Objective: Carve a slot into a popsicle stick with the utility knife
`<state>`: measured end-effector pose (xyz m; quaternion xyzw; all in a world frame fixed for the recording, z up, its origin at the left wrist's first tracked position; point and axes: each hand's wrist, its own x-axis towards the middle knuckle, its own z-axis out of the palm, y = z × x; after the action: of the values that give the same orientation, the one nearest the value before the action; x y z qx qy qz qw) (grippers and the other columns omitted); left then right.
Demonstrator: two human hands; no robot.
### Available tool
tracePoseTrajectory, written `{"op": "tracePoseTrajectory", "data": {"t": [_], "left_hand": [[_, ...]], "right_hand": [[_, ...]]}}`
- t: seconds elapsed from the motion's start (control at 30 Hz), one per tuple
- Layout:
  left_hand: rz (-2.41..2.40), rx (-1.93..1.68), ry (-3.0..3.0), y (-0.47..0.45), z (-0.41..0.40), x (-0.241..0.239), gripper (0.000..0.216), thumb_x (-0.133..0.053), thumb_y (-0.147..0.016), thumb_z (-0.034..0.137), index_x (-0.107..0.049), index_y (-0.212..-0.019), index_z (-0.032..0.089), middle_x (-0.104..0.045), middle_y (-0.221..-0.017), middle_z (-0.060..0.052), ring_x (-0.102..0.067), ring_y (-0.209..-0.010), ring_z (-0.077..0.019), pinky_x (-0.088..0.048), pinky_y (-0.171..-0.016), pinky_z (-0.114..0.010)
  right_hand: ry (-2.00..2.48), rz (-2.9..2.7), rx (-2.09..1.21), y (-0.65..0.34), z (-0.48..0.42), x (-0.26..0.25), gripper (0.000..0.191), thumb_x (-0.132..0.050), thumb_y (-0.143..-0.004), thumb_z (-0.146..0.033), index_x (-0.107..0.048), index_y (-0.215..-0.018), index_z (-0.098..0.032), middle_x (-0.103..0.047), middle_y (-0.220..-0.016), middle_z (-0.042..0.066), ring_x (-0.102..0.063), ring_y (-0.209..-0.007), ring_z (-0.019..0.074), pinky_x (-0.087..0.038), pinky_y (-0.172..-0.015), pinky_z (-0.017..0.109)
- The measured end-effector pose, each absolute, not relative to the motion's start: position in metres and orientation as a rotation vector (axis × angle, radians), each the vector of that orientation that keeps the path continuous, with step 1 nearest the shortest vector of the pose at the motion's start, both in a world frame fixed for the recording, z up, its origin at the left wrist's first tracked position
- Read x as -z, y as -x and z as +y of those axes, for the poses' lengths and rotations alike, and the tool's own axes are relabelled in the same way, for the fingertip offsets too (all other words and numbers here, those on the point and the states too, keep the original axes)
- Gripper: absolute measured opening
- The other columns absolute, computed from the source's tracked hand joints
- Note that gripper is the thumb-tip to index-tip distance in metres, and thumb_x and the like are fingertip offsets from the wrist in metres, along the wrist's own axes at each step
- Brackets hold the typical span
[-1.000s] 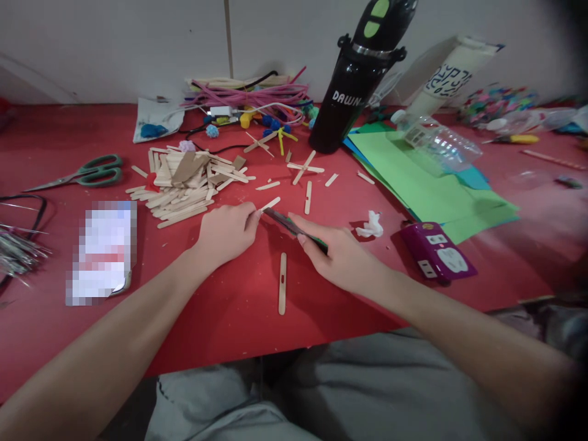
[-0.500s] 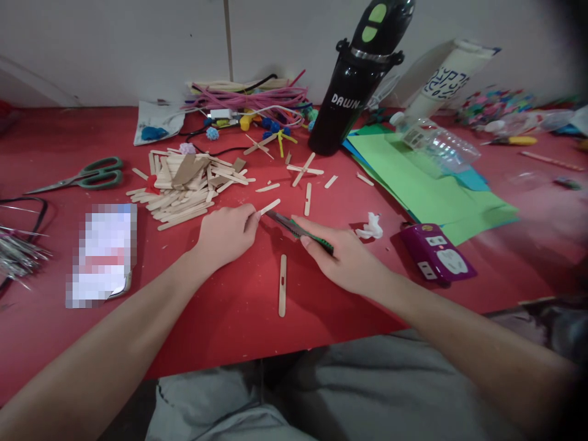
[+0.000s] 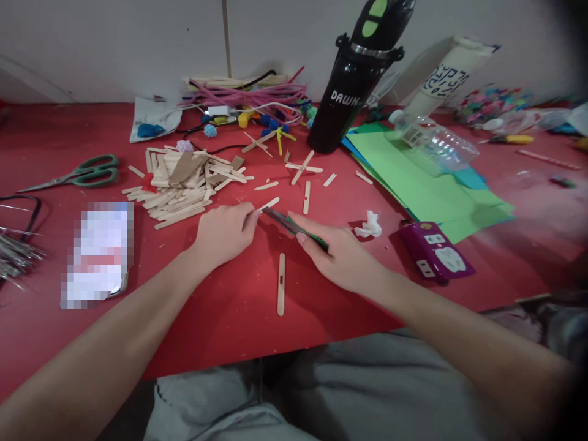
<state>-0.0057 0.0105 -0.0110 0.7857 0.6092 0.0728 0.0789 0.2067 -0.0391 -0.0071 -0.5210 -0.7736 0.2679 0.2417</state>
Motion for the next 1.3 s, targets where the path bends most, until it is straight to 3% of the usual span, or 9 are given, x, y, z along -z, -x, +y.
{"op": "tracePoseTrajectory", "data": {"t": [0.43, 0.8, 1.3], "left_hand": [[1.821, -0.212, -2.345, 0.0048, 0.0104, 0.0109, 0.037, -0.034, -0.094, 0.043, -0.063, -0.085, 0.022, -0.069, -0.078, -0.005, -0.063, -0.073, -0.0224, -0.022, -0.052, -0.030], [1.808, -0.208, -2.353, 0.0053, 0.0108, 0.0102, 0.036, -0.034, -0.094, 0.042, -0.062, -0.085, 0.022, -0.069, -0.077, -0.005, -0.063, -0.074, -0.0222, -0.022, -0.052, -0.030], [1.808, -0.219, -2.343, 0.0065, 0.0110, 0.0111, 0.035, -0.035, -0.094, 0.042, -0.060, -0.081, 0.021, -0.068, -0.076, -0.004, -0.062, -0.073, -0.0206, -0.021, -0.052, -0.029]], "right_hand": [[1.443, -2.133, -0.745, -0.2046, -0.0389, 0.0035, 0.048, -0.045, -0.094, -0.023, -0.049, -0.141, -0.019, -0.057, -0.137, 0.006, -0.054, -0.125, 0.0258, -0.043, -0.108, 0.045], [1.399, -2.116, -0.800, -0.2077, -0.0358, 0.0055, 0.046, -0.045, -0.094, -0.023, -0.051, -0.140, -0.018, -0.056, -0.138, 0.005, -0.052, -0.128, 0.0215, -0.041, -0.110, 0.042], [1.432, -2.088, -0.768, -0.2098, -0.0368, 0.0066, 0.045, -0.046, -0.094, -0.028, -0.053, -0.139, -0.019, -0.058, -0.136, 0.004, -0.055, -0.125, 0.0240, -0.046, -0.106, 0.042]]}}
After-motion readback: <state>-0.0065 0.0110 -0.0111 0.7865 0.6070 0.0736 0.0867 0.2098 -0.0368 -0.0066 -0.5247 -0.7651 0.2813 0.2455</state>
